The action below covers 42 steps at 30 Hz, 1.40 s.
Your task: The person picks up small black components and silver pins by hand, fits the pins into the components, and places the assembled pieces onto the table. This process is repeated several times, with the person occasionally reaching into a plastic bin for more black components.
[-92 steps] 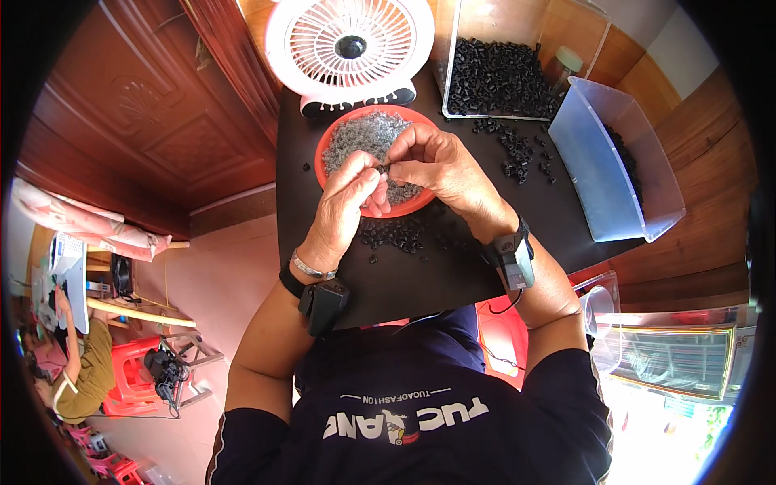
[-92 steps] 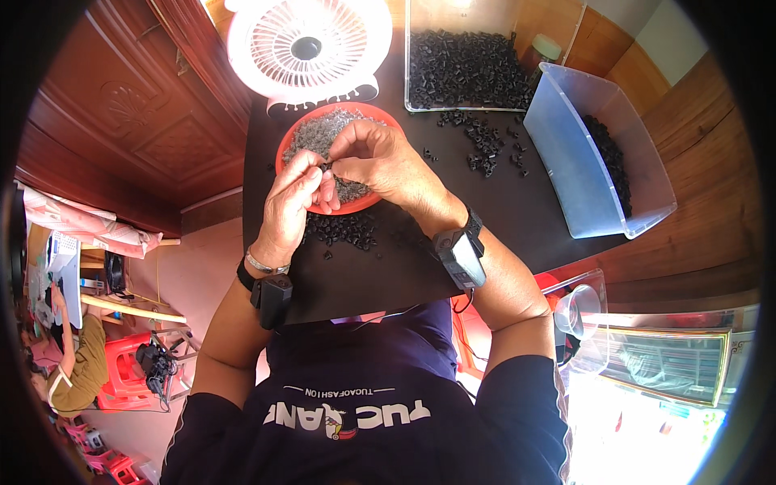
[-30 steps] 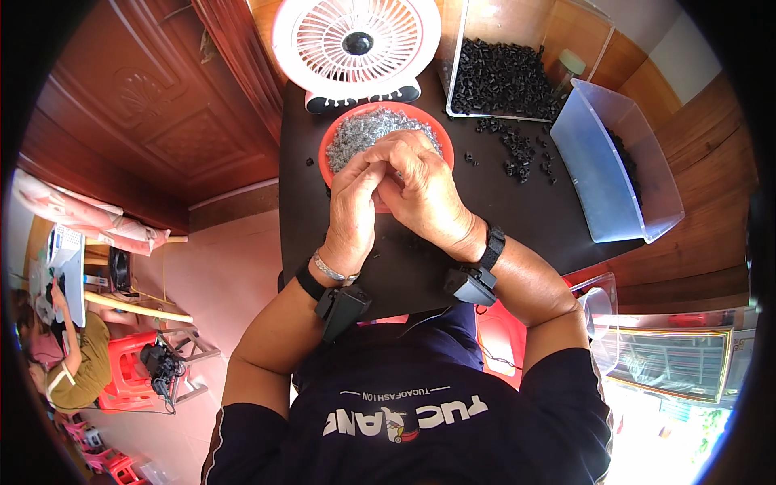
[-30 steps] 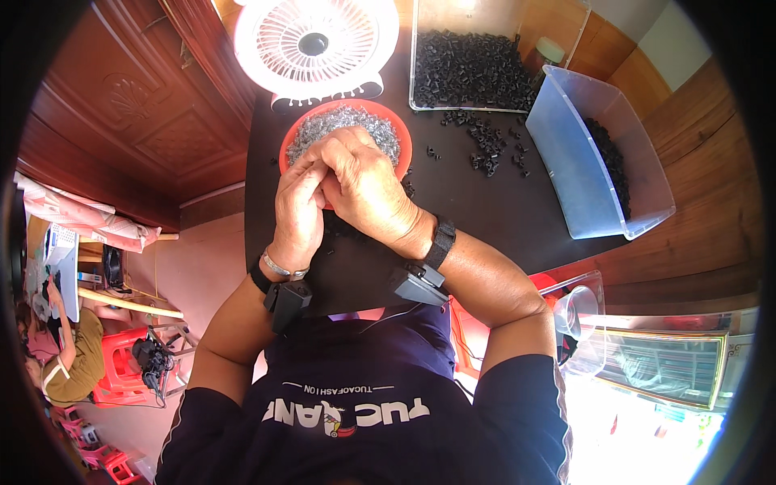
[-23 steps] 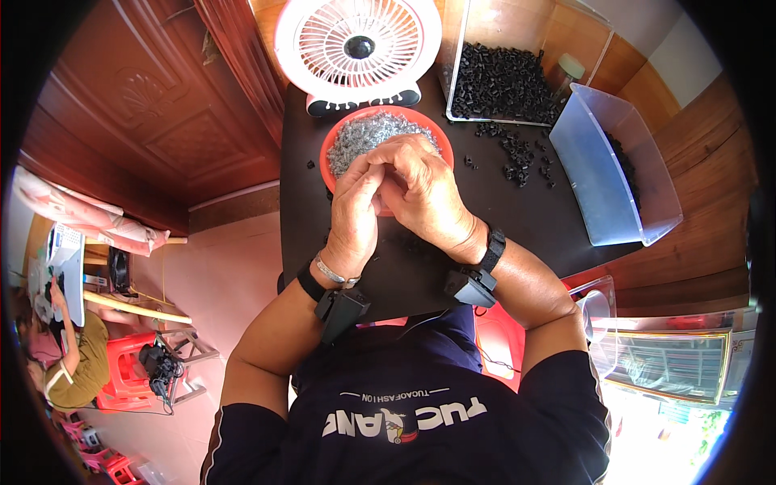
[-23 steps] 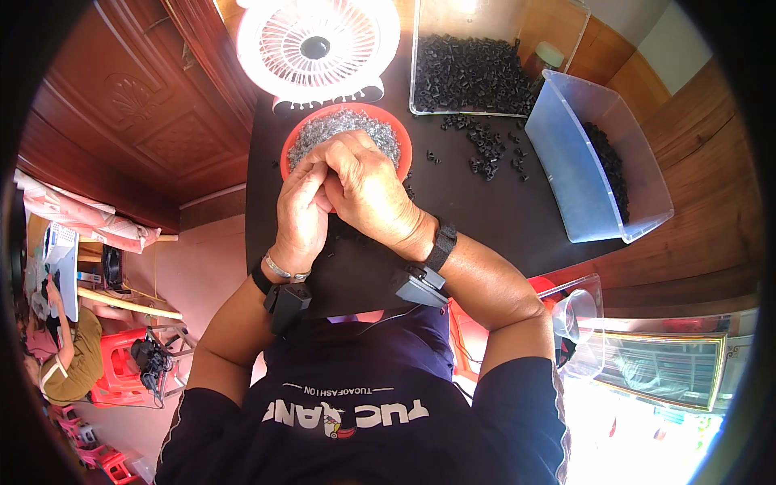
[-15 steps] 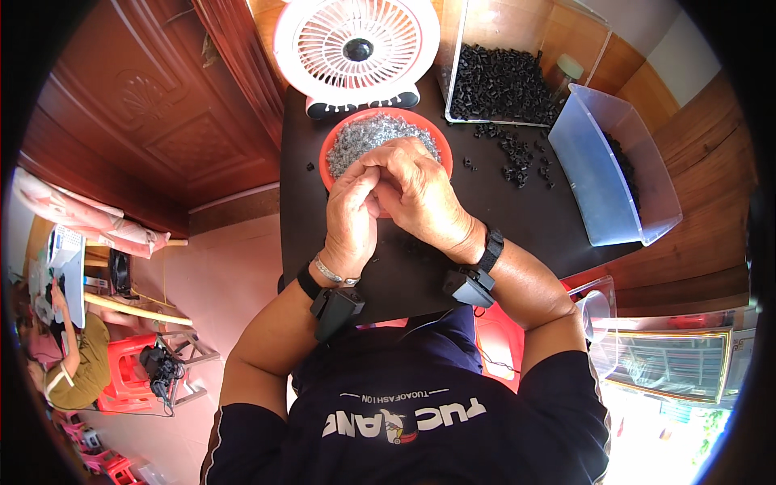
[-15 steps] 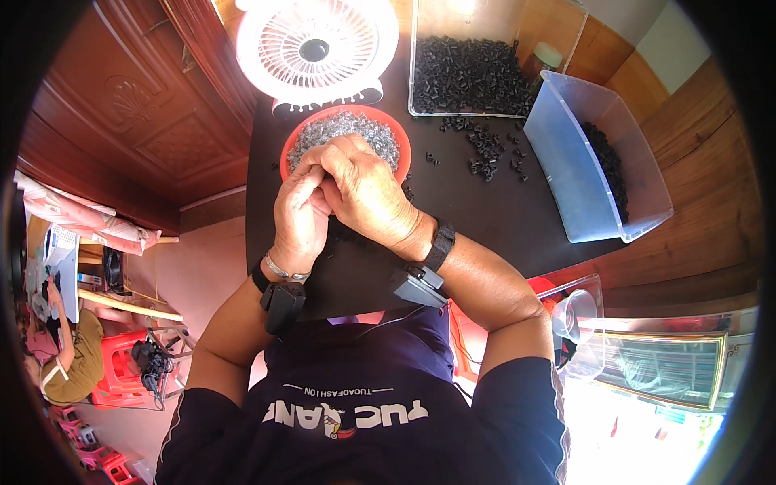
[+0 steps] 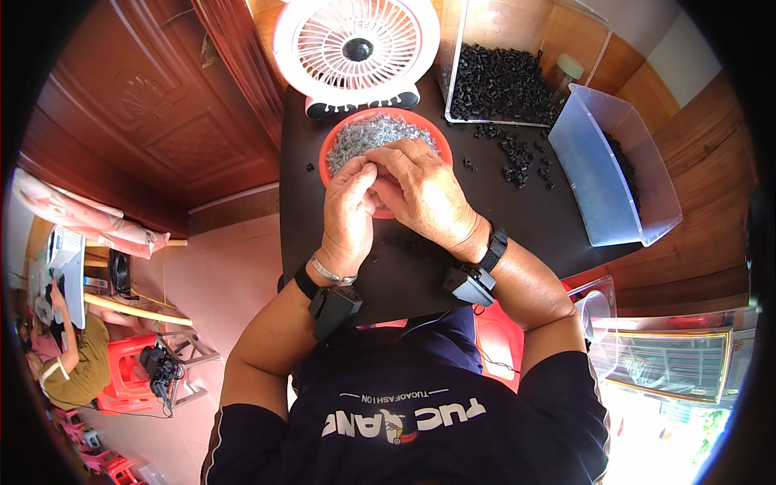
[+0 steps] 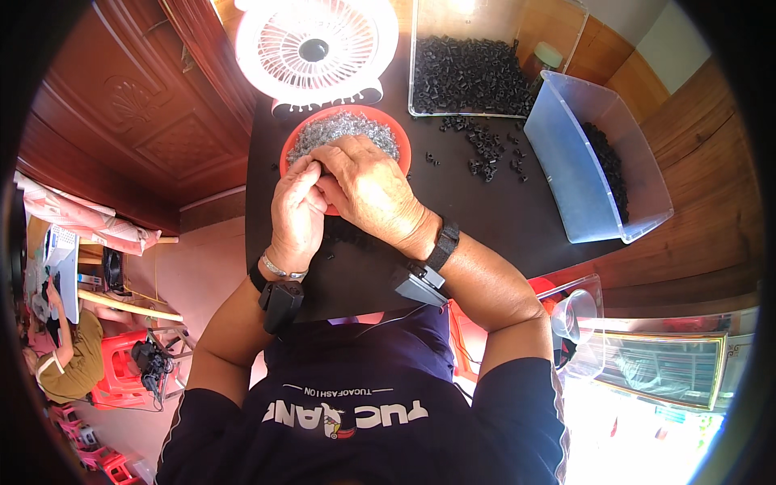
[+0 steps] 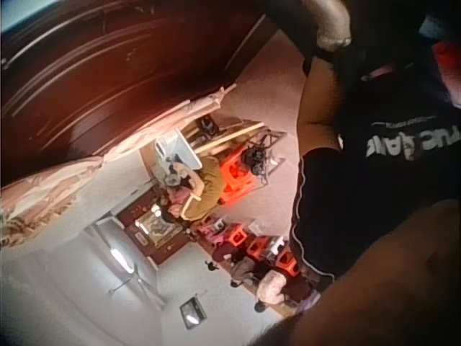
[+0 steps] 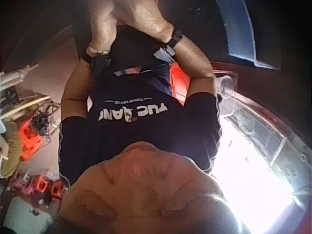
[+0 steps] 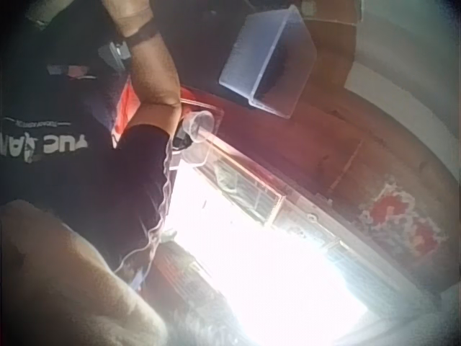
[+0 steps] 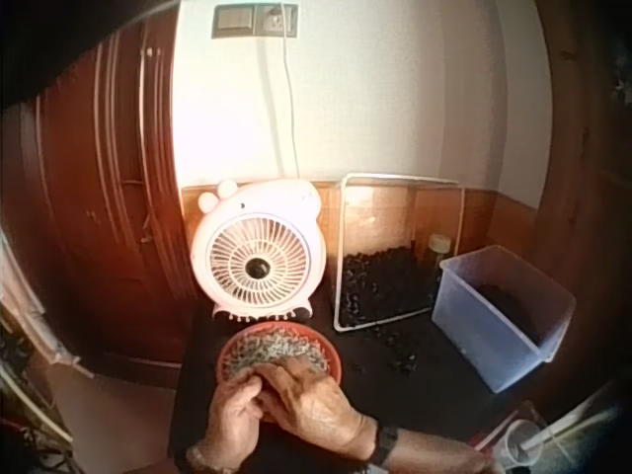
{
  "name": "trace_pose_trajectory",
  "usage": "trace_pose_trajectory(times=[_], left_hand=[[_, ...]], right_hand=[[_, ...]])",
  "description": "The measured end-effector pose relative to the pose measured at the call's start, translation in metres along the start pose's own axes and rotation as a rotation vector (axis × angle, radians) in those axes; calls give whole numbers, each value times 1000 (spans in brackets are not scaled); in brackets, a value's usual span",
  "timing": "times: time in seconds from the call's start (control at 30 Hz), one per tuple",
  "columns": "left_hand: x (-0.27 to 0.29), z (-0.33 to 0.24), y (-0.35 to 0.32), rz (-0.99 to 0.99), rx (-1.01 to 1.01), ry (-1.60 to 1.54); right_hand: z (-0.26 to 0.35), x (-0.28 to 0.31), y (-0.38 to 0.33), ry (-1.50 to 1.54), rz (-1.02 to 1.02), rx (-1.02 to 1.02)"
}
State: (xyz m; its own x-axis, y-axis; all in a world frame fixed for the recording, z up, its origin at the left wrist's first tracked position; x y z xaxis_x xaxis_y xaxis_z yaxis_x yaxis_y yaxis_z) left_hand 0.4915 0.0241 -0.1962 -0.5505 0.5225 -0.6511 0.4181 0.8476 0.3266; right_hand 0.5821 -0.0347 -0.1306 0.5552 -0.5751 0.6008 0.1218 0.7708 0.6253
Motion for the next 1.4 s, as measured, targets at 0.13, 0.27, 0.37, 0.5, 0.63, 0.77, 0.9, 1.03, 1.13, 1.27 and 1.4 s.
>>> trace_pose_trajectory(times=[0.13,0.27,0.37,0.5,0.63,0.77,0.9,1.03,1.13,1.27,1.4], left_hand=[[4,0,3,54,55,58],[-1,1,3,43,56,103],[-1,3,1,90,120,141],[0,-4,2,149,95,333],[3,-5,1,138,46,420],[2,-7,0,126,35,431],[1,-9,-1,131,16,438],[-4,-10,-1,8,-50,494],[-3,-10,3,49,-63,551],[7,-4,6,87,40,435],[3,-6,6,66,71,370]], right_hand=[[0,3,1,-82,-30,99],[-4,5,2,-111,-9,84],[-9,7,2,-95,-40,19],[-7,9,1,-54,-52,12],[-3,9,-1,-40,-47,25],[-2,8,-1,-29,-50,45],[0,8,-2,-49,-42,37],[-6,5,-1,-119,-64,36],[1,5,-1,-187,-71,116],[4,2,-3,-232,-23,107],[5,-2,-4,-293,-73,160]])
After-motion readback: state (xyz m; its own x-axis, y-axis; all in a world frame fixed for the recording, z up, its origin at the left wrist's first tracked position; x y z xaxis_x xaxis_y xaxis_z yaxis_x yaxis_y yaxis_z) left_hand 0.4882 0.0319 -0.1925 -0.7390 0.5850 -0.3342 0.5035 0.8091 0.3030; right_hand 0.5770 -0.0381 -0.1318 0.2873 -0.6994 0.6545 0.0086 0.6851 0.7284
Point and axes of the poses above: each hand's wrist, its own y-axis towards the middle knuckle, its own x-axis out of the back of the hand, z = x × y, the point moved 5 cm from there along y, towards the middle knuckle, and after that the axes turned 14 degrees about -x, right-handed, at the moved point
